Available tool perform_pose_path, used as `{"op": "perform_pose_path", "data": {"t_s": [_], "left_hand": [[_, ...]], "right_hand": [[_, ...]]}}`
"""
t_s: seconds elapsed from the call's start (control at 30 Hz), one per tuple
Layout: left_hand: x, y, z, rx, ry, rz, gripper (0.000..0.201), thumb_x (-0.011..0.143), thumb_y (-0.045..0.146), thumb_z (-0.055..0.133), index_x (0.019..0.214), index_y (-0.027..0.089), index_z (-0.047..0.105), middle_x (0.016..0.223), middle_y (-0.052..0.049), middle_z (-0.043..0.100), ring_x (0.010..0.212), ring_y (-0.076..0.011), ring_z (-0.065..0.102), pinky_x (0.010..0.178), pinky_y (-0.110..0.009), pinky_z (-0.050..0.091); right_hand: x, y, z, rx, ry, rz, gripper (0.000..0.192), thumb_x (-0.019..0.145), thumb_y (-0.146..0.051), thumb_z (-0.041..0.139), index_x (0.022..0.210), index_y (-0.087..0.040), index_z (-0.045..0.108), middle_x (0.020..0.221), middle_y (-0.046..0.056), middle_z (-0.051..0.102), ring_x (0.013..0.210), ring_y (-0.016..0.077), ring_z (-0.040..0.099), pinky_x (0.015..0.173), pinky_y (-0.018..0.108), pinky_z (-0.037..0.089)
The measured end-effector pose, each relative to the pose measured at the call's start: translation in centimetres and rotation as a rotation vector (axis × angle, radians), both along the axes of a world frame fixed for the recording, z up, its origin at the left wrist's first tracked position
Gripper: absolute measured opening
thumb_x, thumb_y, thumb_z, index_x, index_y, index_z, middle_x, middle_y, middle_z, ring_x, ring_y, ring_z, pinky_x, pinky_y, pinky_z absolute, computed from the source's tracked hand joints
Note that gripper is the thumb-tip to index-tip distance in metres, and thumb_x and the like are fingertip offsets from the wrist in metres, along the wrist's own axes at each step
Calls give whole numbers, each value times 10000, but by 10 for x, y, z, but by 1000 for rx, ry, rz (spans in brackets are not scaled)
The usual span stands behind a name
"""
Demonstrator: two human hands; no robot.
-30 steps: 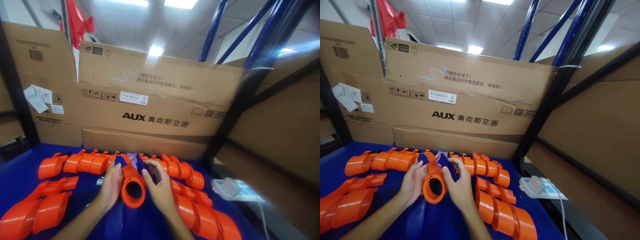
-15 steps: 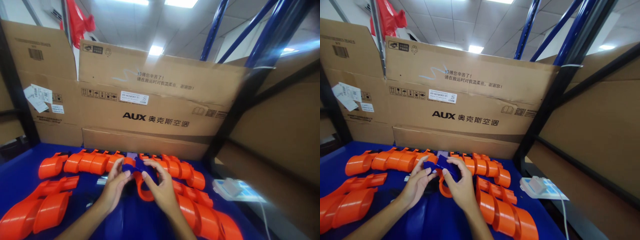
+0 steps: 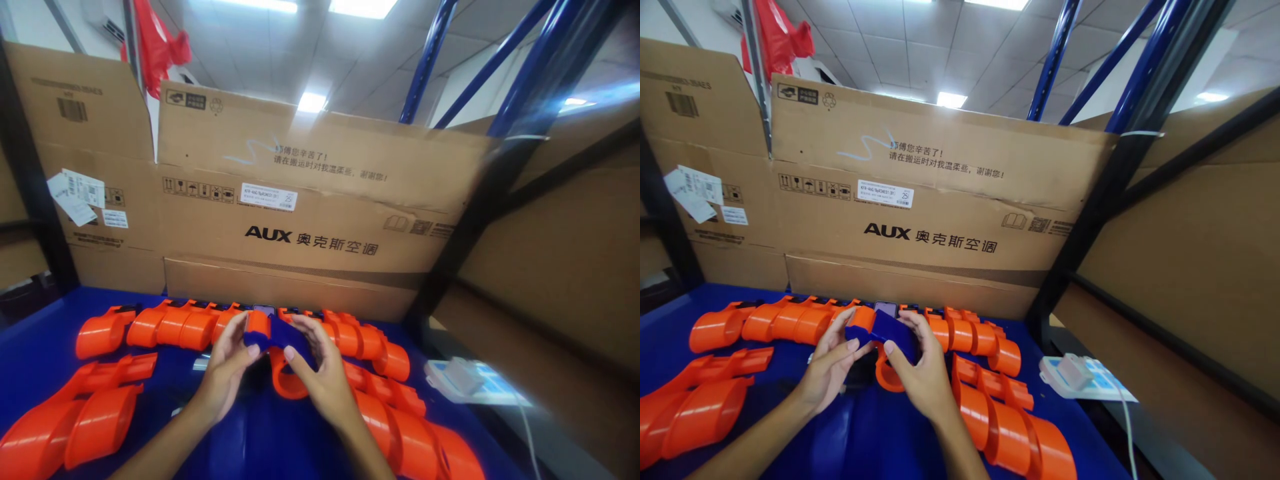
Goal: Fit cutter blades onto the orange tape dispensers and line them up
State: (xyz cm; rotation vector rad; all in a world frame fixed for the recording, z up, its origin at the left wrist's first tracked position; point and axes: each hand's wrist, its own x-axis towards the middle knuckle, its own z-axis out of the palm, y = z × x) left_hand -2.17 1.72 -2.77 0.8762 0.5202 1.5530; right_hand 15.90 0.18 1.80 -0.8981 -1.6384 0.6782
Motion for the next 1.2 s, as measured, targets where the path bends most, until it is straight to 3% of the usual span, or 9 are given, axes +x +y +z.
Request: {"op": "perform_pose_path", "data": {"t_s": [0.13,0.27,0.4,0.6,1.0,1.1,1.2], "left_hand": [[-4,-2,4,90,19,-35,553,764,235,757,1296,290,618,1399,-84,603,1353,-337,483,1075,-464,449],[-6,1,6,156,77,-43,582,795,287,738,1353,270,577,1478,-97,535,1405,-340,417,1149,-467,358],[-5,7,5,167,234,105,566,807,301,750,1339,278,557,1422,-86,576,1350,-309,487,1132,-435,364],[-7,6,1,216,383,324,522,742,300,817,1205,290,576,1231,-36,630,1152,-251,603,977,-345,450],[-8,0,6,210,380,351,476,729,314,822,1140,277,585,1114,-19,627,1013,-233,627,909,-342,465],[-6,0,10,176,378,321,522,743,325,813,1206,284,576,1175,-40,650,1091,-268,628,981,-384,450],[-3,-2,13,182,323,211,662,756,322,803,1353,293,519,1332,-76,627,1232,-312,582,1054,-417,429]], "right_hand": [[6,1,2,36,-138,71,414,900,-321,676,1288,-258,546,1241,70,673,1122,239,658,965,385,537],[12,3,-2,236,-347,-90,553,803,-378,782,1298,-262,565,1205,84,679,1087,275,653,950,427,534],[13,5,-7,480,-543,-238,612,794,-382,791,1345,-240,565,1077,114,670,978,292,635,891,484,531],[11,4,-11,676,-615,-295,644,801,-324,791,1390,-252,540,1037,112,627,917,277,601,798,467,533],[9,2,-11,666,-579,-289,684,798,-329,786,1425,-297,515,1079,109,628,966,291,615,833,479,536],[8,0,-10,616,-562,-280,708,797,-348,782,1443,-315,494,1108,113,638,994,306,627,859,499,538],[8,-1,-9,555,-492,-266,701,801,-332,773,1443,-309,491,1153,114,650,1037,313,635,905,510,532]]}}
